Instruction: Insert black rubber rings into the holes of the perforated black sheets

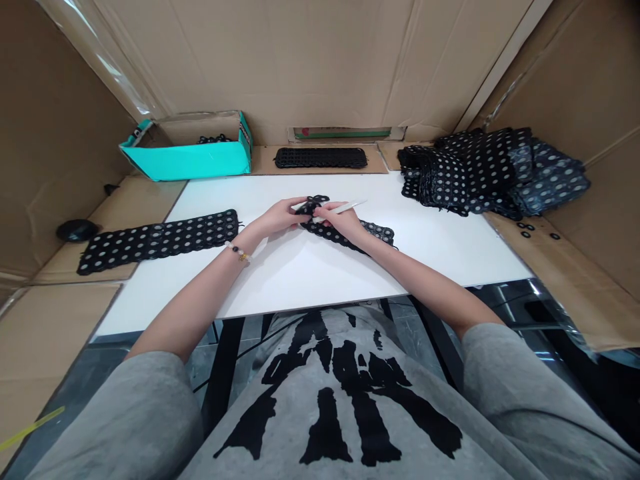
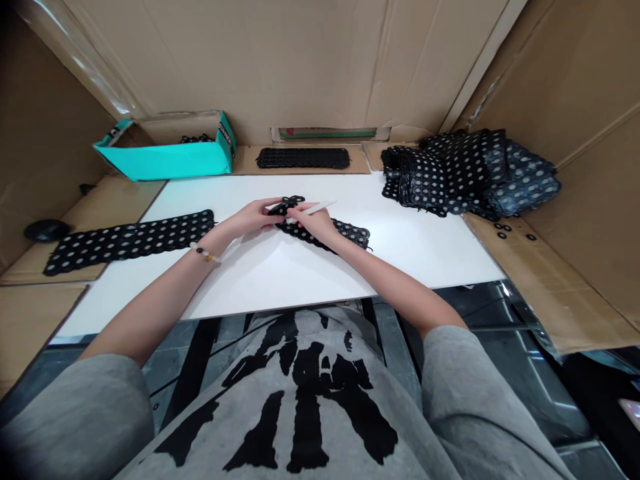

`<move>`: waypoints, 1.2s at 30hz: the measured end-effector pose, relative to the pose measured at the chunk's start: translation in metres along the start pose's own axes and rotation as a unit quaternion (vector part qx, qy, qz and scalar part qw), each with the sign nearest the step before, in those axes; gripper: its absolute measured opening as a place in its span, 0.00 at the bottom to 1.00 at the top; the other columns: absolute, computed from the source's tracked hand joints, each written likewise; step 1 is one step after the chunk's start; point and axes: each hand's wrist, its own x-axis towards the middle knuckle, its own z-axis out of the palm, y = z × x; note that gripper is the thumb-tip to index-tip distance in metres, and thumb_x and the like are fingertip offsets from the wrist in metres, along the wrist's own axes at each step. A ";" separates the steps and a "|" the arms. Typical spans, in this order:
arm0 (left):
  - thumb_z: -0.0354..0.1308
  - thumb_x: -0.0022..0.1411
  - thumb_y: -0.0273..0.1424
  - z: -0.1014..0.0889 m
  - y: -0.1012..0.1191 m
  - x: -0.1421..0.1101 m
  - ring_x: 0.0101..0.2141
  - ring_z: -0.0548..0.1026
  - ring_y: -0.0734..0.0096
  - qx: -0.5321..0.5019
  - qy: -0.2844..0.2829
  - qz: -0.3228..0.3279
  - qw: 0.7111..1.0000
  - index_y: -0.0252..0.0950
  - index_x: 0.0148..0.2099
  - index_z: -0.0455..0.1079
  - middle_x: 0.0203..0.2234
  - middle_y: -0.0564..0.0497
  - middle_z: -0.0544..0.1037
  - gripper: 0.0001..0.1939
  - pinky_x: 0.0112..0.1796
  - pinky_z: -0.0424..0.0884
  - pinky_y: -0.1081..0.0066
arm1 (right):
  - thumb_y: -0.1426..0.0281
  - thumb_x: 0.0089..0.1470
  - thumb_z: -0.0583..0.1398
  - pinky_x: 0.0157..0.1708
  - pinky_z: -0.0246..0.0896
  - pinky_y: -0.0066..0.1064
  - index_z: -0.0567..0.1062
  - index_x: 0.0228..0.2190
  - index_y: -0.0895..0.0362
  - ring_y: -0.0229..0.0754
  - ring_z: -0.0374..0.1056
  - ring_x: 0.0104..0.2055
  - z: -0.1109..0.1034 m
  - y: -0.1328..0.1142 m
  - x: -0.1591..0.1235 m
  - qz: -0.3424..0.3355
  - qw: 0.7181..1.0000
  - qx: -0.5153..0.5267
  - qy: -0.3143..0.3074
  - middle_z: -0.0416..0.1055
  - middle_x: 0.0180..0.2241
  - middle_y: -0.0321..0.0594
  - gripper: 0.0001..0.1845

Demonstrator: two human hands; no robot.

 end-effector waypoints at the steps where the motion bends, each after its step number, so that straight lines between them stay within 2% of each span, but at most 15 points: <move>1: 0.73 0.48 0.26 0.000 0.000 -0.001 0.20 0.68 0.74 -0.005 -0.011 0.003 1.000 0.35 0.56 0.77 0.22 0.55 0.78 0.31 0.25 0.61 0.74 | 0.57 0.57 0.65 0.28 0.64 0.26 0.81 0.27 0.56 0.34 0.69 0.25 0.000 0.000 0.000 -0.002 1.000 -0.004 -0.004 0.79 0.27 0.35 0.15; 2: 0.73 0.45 0.24 0.000 -0.001 -0.001 0.20 0.67 0.75 -0.013 -0.016 0.000 1.000 0.35 0.59 0.75 0.22 0.56 0.77 0.36 0.25 0.60 0.75 | 0.55 0.58 0.64 0.28 0.63 0.26 0.81 0.27 0.56 0.34 0.69 0.25 0.000 0.001 0.001 -0.003 1.000 -0.006 -0.009 0.79 0.26 0.36 0.18; 4: 0.73 0.43 0.22 0.000 -0.001 -0.001 0.20 0.66 0.76 -0.031 -0.018 -0.015 0.999 0.35 0.59 0.75 0.21 0.57 0.76 0.37 0.24 0.59 0.75 | 0.53 0.61 0.62 0.26 0.62 0.26 0.81 0.27 0.56 0.35 0.67 0.23 -0.001 0.002 0.001 -0.004 1.000 -0.005 -0.017 0.76 0.22 0.35 0.21; 6: 0.73 0.43 0.22 -0.001 0.001 -0.001 0.18 0.64 0.77 -0.050 -0.017 -0.042 0.998 0.35 0.49 0.78 0.19 0.56 0.73 0.27 0.22 0.56 0.75 | 0.51 0.61 0.61 0.24 0.59 0.26 0.80 0.27 0.56 0.34 0.65 0.21 -0.001 0.003 0.000 -0.008 1.000 -0.004 -0.016 0.72 0.18 0.34 0.22; 8: 0.74 0.45 0.23 -0.002 0.003 0.001 0.17 0.61 0.79 -0.070 -0.012 -0.083 0.994 0.35 0.34 0.76 0.17 0.56 0.69 0.13 0.20 0.53 0.75 | 0.50 0.61 0.61 0.23 0.58 0.26 0.80 0.29 0.56 0.34 0.62 0.19 -0.001 0.003 0.000 -0.017 1.000 0.001 -0.009 0.68 0.15 0.32 0.23; 9: 0.74 0.46 0.24 -0.002 0.005 0.001 0.17 0.59 0.80 -0.081 -0.009 -0.108 0.991 0.35 0.29 0.72 0.16 0.55 0.67 0.12 0.20 0.52 0.75 | 0.48 0.61 0.61 0.23 0.57 0.25 0.80 0.29 0.56 0.33 0.62 0.19 -0.002 0.003 -0.001 -0.020 1.000 0.007 -0.006 0.68 0.15 0.31 0.24; 11: 0.74 0.49 0.26 -0.003 0.007 0.002 0.16 0.58 0.81 -0.102 -0.003 -0.153 0.983 0.35 0.23 0.66 0.15 0.54 0.66 0.17 0.19 0.50 0.75 | 0.45 0.61 0.60 0.22 0.57 0.25 0.79 0.28 0.56 0.33 0.61 0.19 -0.002 0.002 -0.001 -0.022 1.000 0.022 -0.002 0.68 0.16 0.32 0.27; 14: 0.73 0.52 0.28 -0.003 0.006 0.002 0.16 0.58 0.80 -0.114 0.002 -0.177 0.977 0.35 0.21 0.66 0.15 0.51 0.67 0.18 0.18 0.50 0.74 | 0.41 0.60 0.58 0.21 0.57 0.25 0.77 0.27 0.55 0.33 0.61 0.19 -0.001 0.001 -0.001 -0.015 0.999 0.035 0.001 0.67 0.16 0.32 0.30; 18: 0.74 0.51 0.29 -0.002 0.001 0.001 0.16 0.61 0.78 -0.075 0.011 -0.134 0.988 0.34 0.21 0.68 0.15 0.49 0.71 0.17 0.19 0.52 0.73 | 0.42 0.59 0.60 0.22 0.59 0.24 0.76 0.30 0.55 0.33 0.63 0.19 -0.001 -0.001 -0.002 -0.005 0.999 0.044 0.007 0.68 0.17 0.31 0.28; 20: 0.74 0.52 0.31 -0.002 -0.002 0.001 0.16 0.62 0.77 -0.038 0.008 -0.111 0.993 0.35 0.21 0.68 0.16 0.48 0.71 0.17 0.20 0.54 0.72 | 0.47 0.59 0.62 0.23 0.61 0.23 0.76 0.30 0.55 0.33 0.65 0.21 -0.001 -0.002 -0.003 -0.007 0.999 0.051 0.006 0.71 0.19 0.32 0.23; 24: 0.71 0.54 0.35 -0.006 -0.005 0.001 0.16 0.62 0.75 0.045 -0.006 -0.069 0.997 0.37 0.18 0.66 0.14 0.50 0.68 0.21 0.22 0.58 0.70 | 0.62 0.56 0.66 0.26 0.63 0.23 0.78 0.28 0.55 0.33 0.69 0.25 -0.001 -0.005 -0.001 0.010 0.999 0.030 -0.007 0.76 0.24 0.33 0.10; 27: 0.70 0.56 0.36 -0.008 -0.004 0.000 0.17 0.60 0.75 0.082 -0.022 -0.055 0.995 0.38 0.17 0.64 0.13 0.51 0.66 0.23 0.22 0.57 0.70 | 0.69 0.54 0.64 0.28 0.65 0.24 0.79 0.25 0.56 0.34 0.69 0.26 0.000 -0.007 -0.001 0.038 0.999 0.030 -0.018 0.77 0.25 0.34 0.07; 30: 0.71 0.55 0.38 -0.008 -0.001 -0.001 0.17 0.58 0.75 0.067 -0.034 -0.079 0.994 0.38 0.18 0.64 0.13 0.51 0.65 0.23 0.22 0.56 0.70 | 0.71 0.54 0.63 0.30 0.68 0.25 0.80 0.28 0.56 0.34 0.71 0.26 0.002 -0.008 -0.001 0.060 0.997 0.054 -0.008 0.77 0.24 0.34 0.05; 36: 0.74 0.53 0.39 -0.006 0.002 0.000 0.16 0.59 0.77 -0.031 -0.027 -0.126 0.991 0.35 0.22 0.69 0.14 0.50 0.68 0.19 0.18 0.51 0.73 | 0.72 0.55 0.64 0.33 0.71 0.26 0.78 0.27 0.56 0.36 0.75 0.28 0.001 -0.012 -0.002 0.063 0.995 0.074 -0.004 0.78 0.25 0.36 0.05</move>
